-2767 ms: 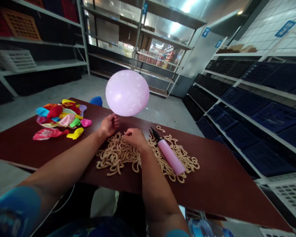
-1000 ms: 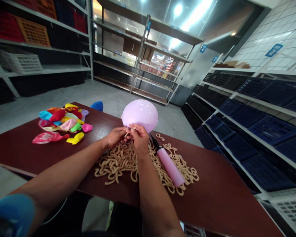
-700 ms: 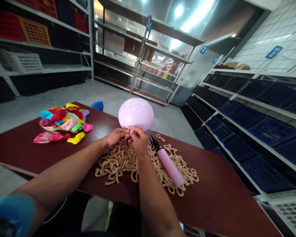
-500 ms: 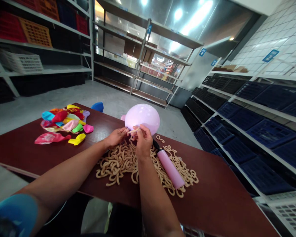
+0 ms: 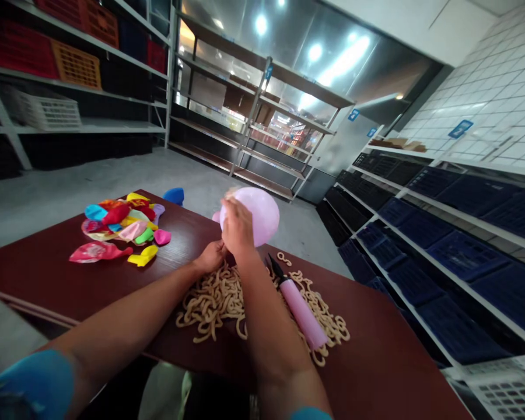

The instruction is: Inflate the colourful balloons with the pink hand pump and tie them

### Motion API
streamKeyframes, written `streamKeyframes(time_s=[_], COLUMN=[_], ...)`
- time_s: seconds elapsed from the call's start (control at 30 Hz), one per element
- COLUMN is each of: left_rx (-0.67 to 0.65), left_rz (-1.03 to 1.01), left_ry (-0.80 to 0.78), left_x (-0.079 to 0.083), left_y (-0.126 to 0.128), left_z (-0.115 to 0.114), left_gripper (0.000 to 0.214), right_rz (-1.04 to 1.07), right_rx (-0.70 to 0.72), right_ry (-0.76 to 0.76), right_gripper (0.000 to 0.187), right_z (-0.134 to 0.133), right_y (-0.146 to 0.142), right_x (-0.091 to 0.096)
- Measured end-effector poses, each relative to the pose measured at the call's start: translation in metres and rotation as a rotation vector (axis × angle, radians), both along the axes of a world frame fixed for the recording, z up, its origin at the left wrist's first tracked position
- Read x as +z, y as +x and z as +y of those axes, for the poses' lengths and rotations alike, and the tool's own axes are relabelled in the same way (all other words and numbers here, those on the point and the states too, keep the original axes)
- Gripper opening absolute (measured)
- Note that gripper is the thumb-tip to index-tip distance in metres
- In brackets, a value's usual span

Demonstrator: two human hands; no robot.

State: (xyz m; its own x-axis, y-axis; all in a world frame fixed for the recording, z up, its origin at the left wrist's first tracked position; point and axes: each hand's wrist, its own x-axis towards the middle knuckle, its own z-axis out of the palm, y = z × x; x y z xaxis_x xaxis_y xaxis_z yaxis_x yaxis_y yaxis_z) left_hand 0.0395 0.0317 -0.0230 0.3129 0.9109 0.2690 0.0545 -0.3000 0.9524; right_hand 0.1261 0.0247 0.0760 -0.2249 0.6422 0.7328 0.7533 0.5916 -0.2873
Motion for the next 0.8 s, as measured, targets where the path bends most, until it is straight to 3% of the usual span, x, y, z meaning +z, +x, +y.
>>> streamKeyframes(time_s=[0.1, 0.2, 0.3, 0.4, 0.47, 0.63, 0.8], left_rx=[-0.058, -0.105, -0.168, -0.210, -0.261, -0.473, -0.669], left_rz=[-0.283, -0.486, -0.611, -0.711, -0.737, -0.786, -0.839], left_ry=[-0.262, -0.438, -0.540, -0.617, -0.641, -0.770, -0.891], left_x=[0.001, 0.005, 0.011, 0.016, 0.019, 0.027, 0.036], left_y=[0.003, 0.002, -0.002, -0.004, -0.005, -0.007, -0.011], left_z=[0.001, 0.003, 0.002, 0.000, -0.002, -0.009, -0.016], left_gripper=[0.025, 0.022, 0.021, 0.019, 0.018, 0.024, 0.025], right_rz=[-0.244, -0.043, 0.216, 0.288, 0.367, 0.901, 1.334], right_rx=[0.113, 0.037, -0.112, -0.281, -0.297, 0.007, 0.253], right_ry=[-0.121, -0.026, -0.052, -0.260, -0.379, -0.555, -0.738], right_gripper=[0.039, 0.034, 0.030, 0.026, 0.023, 0.027, 0.027], right_z=[0.012, -0.003, -0.028, -0.043, -0.043, -0.028, -0.028], right_y=[-0.008, -0.006, 0.007, 0.021, 0.026, 0.021, 0.010], right_x=[0.017, 0.018, -0.005, -0.042, -0.065, -0.101, -0.104])
